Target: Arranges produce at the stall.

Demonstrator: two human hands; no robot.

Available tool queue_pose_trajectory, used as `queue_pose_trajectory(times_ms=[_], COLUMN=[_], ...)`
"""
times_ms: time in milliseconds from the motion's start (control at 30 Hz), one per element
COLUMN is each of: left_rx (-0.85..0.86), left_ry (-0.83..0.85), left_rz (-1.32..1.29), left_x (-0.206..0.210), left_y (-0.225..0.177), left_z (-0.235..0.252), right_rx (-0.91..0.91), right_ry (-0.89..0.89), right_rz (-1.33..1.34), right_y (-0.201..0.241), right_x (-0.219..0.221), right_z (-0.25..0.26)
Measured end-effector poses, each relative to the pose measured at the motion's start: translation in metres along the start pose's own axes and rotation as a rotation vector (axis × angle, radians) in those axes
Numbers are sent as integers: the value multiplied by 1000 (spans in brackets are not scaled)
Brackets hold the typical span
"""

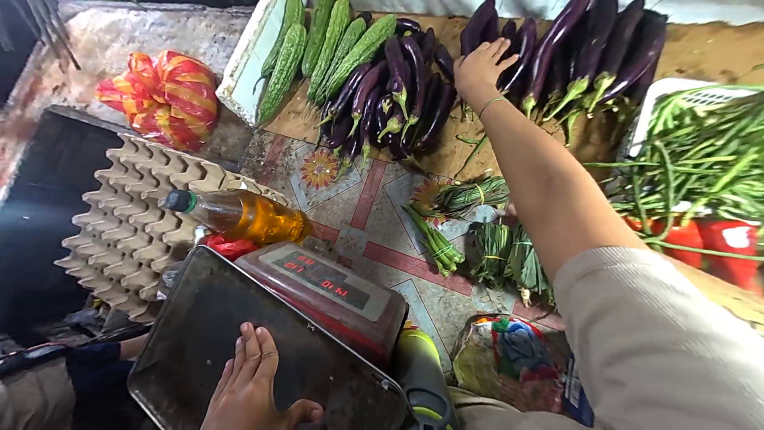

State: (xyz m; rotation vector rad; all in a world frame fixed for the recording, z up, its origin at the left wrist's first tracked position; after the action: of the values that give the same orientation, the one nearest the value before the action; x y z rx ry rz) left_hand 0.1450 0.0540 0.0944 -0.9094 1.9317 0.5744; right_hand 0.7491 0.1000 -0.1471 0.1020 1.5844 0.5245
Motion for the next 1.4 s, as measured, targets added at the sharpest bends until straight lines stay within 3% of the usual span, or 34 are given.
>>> queue_pose_trajectory(times_ms=[100,233,333,433,500,567,733,933,1133,1300,1400], left_rx=[-5,-4,-1,-19,-29,-40,-51,-55,-52,-29,-39], left_ry=[-6,-6,-5,16,45,64,68,38,34,17,34], left_rz=[9,14,10,12,20,35,54,16,19,25,28], left_x=[1,0,-1,-2,-5,-6,-7,-6,-4,-2,-2], left_y=[-1,-3,-4,-4,-5,-7,-9,-7,-5,-2,-3], left_z=[0,0,2,3,3,4,4,1,1,0,1], right_rx=[35,54,-66,-231,-169,5,293,77,185,221,258], right_ry=[-89,-10,-48,-32,165,324,322,285,307,456,507], right_rz=[84,-81,-90,176,380,476,424,303,318,340,523], right_y=[-2,-22,-29,0,24,51,100,111,111,102,87], right_x=[-27,-47,-50,-51,-39,-23,2,-7,-8,-10,-6], right_z=[-6,-7,-15,-45,-57,-66,-81,-118,-136,-121,-112])
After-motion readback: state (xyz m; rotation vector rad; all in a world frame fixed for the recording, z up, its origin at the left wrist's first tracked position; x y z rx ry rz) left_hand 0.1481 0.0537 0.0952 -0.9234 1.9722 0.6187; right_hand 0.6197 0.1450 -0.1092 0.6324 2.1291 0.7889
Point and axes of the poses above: each hand's wrist, its own z-axis towards the middle knuckle, its own x-axis out of the palm, y = z × x, the point moved 1 cm from there along z, towards the middle knuckle, and after that the axes turned 3 degrees about -y, right-handed, at the moved point
